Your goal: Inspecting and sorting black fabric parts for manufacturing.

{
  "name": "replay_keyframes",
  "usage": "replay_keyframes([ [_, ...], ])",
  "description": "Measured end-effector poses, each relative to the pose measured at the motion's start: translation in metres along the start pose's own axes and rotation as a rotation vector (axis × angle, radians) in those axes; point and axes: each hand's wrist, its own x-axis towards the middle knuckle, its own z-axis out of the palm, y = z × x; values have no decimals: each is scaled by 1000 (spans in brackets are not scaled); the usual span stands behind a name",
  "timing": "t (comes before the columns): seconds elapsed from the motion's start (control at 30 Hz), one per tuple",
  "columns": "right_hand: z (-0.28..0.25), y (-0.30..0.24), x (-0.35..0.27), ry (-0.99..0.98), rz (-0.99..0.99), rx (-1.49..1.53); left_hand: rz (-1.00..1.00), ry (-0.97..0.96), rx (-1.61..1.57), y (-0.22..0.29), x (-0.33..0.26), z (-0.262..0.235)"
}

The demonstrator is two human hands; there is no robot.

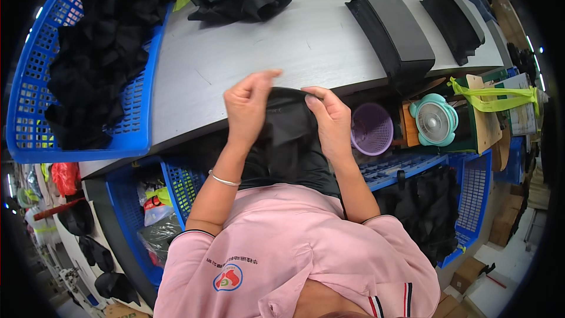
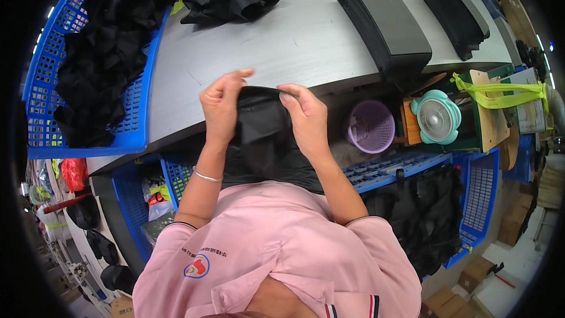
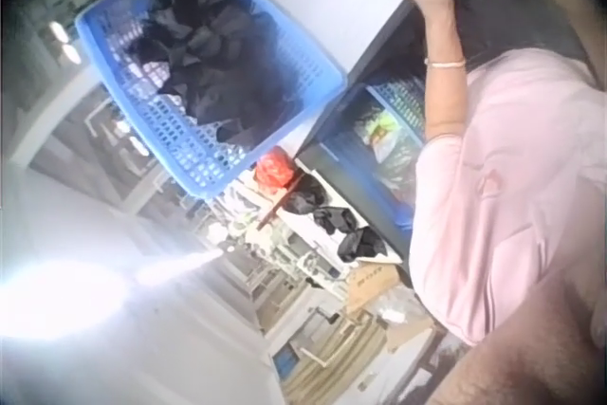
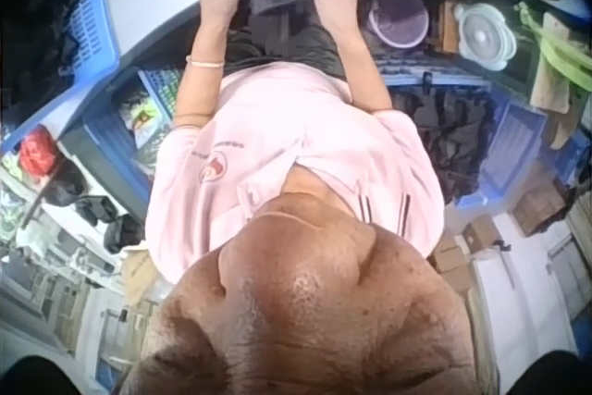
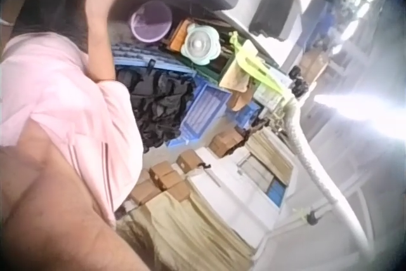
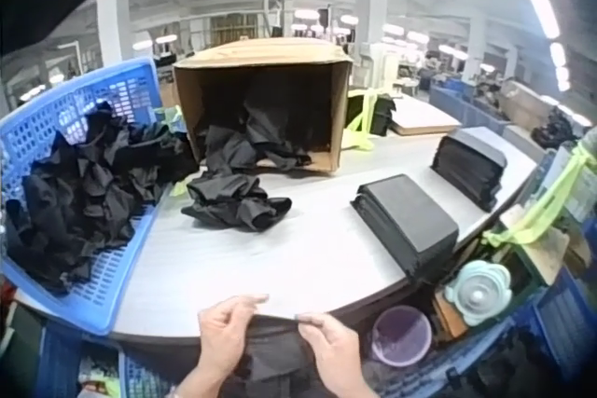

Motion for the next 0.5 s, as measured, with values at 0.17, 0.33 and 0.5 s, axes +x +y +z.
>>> replay_keyframes([
  [0.17,-13,-12,2,147,-268,6,-536,-48,-413,-20,-5,13],
  [0.33,-50,-5,28,19,-237,-33,-911,-570,-722,-20,-36,40],
  [0.5,-59,46,30,-398,-2,259,-1006,-915,-891,-36,-70,62],
])
